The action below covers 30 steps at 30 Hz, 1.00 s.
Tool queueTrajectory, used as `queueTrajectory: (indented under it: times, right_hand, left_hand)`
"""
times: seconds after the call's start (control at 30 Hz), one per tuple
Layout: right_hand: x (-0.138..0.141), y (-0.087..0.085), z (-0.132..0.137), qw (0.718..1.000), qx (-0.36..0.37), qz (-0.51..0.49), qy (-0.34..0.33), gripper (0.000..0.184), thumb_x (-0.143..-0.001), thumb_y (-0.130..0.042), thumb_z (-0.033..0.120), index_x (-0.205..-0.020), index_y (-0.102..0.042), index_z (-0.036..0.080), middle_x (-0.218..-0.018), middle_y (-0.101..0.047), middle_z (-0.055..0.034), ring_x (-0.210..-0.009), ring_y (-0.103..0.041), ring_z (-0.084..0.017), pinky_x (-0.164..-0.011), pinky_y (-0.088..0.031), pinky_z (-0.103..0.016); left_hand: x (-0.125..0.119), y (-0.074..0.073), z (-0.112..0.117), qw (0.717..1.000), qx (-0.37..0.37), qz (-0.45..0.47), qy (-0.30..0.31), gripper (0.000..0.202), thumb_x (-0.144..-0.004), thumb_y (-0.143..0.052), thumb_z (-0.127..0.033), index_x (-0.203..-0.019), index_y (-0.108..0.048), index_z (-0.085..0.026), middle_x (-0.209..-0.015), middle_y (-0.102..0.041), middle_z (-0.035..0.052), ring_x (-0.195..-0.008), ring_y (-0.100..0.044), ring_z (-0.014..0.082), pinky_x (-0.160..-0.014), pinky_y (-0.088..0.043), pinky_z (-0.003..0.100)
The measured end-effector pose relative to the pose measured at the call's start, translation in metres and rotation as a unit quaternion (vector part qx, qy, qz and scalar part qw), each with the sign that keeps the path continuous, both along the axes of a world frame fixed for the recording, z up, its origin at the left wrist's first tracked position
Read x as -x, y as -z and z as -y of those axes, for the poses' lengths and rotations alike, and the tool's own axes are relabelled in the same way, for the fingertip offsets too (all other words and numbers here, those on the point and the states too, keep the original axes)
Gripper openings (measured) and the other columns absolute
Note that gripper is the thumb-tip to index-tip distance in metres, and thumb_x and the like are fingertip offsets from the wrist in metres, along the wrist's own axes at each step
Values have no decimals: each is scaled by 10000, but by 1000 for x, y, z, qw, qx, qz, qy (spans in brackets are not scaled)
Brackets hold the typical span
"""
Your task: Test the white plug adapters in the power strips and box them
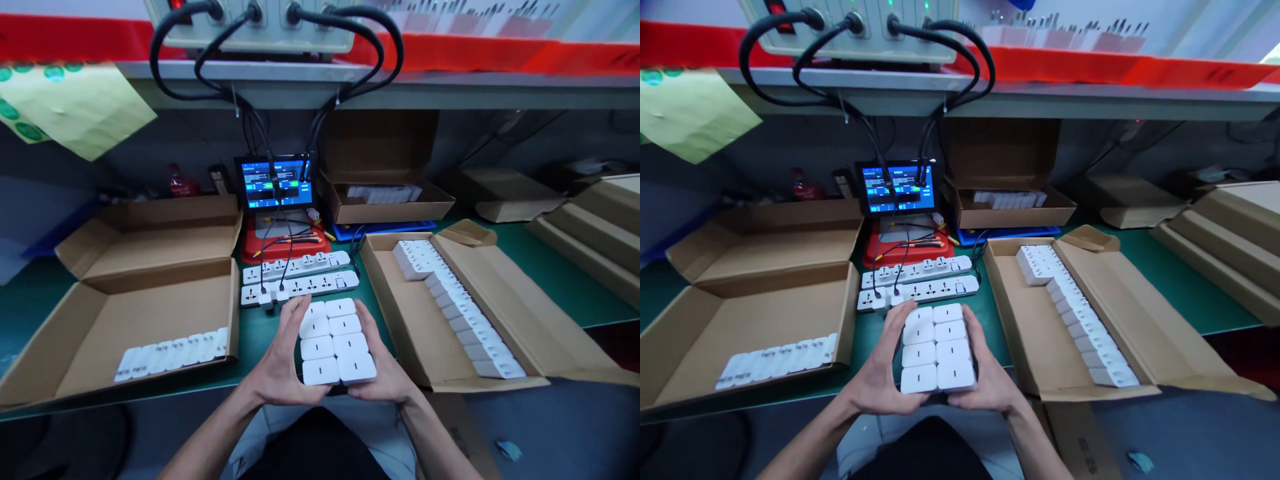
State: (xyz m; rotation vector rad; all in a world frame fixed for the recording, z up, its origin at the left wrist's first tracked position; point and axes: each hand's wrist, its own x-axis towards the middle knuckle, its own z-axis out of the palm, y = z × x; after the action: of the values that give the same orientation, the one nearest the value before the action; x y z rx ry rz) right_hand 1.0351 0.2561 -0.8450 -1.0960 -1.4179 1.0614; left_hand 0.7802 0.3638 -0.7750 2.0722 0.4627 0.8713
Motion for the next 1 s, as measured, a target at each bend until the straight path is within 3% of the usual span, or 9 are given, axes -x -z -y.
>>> queueTrajectory:
  times: [0.17, 0.33, 0.43, 0.53, 0.67, 0.77, 0.87, 0.93, 1.0]
  right_hand:
    - [-10, 0, -6, 994, -33, 94, 42, 1517, -640, -1010, 610, -1840, -124, 339, -1928, -92, -146, -1781, -143, -482, -1420, -206, -690]
    - [-11, -1, -15, 980, -3, 169, 108, 1368, -710, -934, 398, -1824, -142, 340, -1850, -274, -162, -1712, -325, -454, -1399, -314, -654]
    - [-6, 7, -19, 941, 19, 287, 180, 1267, -711, -863, 257, -1804, -229, 346, -1815, -284, -173, -1692, -324, -480, -1384, -318, -714]
    - [-3, 18, -18, 896, 21, 390, 211, 1214, -748, -859, 249, -1805, -268, 345, -1829, -222, -194, -1691, -287, -528, -1348, -351, -765]
    - [2, 25, -6, 851, -42, 478, 212, 1020, -894, -838, 290, -1781, -358, 443, -1891, -211, -118, -1732, -167, -552, -1339, -294, -838]
    - [13, 22, 11, 831, -93, 519, 176, 795, -984, -700, 164, -1693, -513, 471, -1796, -465, -94, -1685, -323, -486, -1346, -300, -811]
    - [17, 10, 20, 847, -87, 515, 99, 540, -1044, -584, 128, -1515, -687, 370, -1468, -736, -145, -1410, -615, -407, -1240, -485, -694]
    - [7, -6, 14, 878, -58, 470, 64, 339, -1082, -598, 226, -1378, -746, 300, -1285, -785, -151, -1213, -697, -371, -1092, -593, -607]
    - [-13, -27, -3, 920, -14, 381, 87, 309, -1093, -645, 381, -1364, -738, 264, -1184, -785, -138, -1064, -726, -329, -937, -645, -509]
  left_hand:
    - [5, -2, -5, 999, -38, -9, -14, 1461, -663, -906, -215, -1853, -68, -344, -1739, -266, 200, -1664, -355, 513, -1312, -447, 711]
    - [16, -11, -20, 974, -158, -160, 9, 1371, -691, -854, -189, -1842, -133, -377, -1691, -357, 188, -1604, -428, 484, -1283, -484, 680]
    - [11, -4, -30, 928, -207, -308, 36, 1390, -553, -911, -146, -1793, -317, -350, -1696, -472, 194, -1573, -458, 550, -1305, -424, 732]
    - [-7, 12, -35, 903, -196, -375, 68, 1355, -472, -975, -176, -1719, -453, -279, -1732, -504, 233, -1594, -451, 602, -1314, -401, 746]
    - [-20, 30, -25, 913, -210, -346, 51, 1165, -630, -978, -252, -1689, -492, -262, -1812, -444, 231, -1706, -337, 556, -1369, -328, 741]
    - [-7, 40, -11, 913, -276, -297, 29, 896, -801, -931, -249, -1621, -571, -241, -1742, -550, 208, -1701, -381, 491, -1383, -334, 711]
    - [12, 50, 7, 902, -375, -215, 11, 521, -991, -713, -106, -1501, -668, -202, -1510, -733, 177, -1516, -605, 370, -1303, -468, 591]
    - [20, 54, 18, 886, -426, -183, 5, 410, -1031, -598, -36, -1402, -718, -164, -1289, -800, 163, -1284, -713, 308, -1149, -570, 499]
    - [24, 54, 28, 882, -439, -174, -3, 320, -1045, -561, -32, -1265, -759, -154, -1054, -793, 134, -1030, -727, 272, -928, -612, 428]
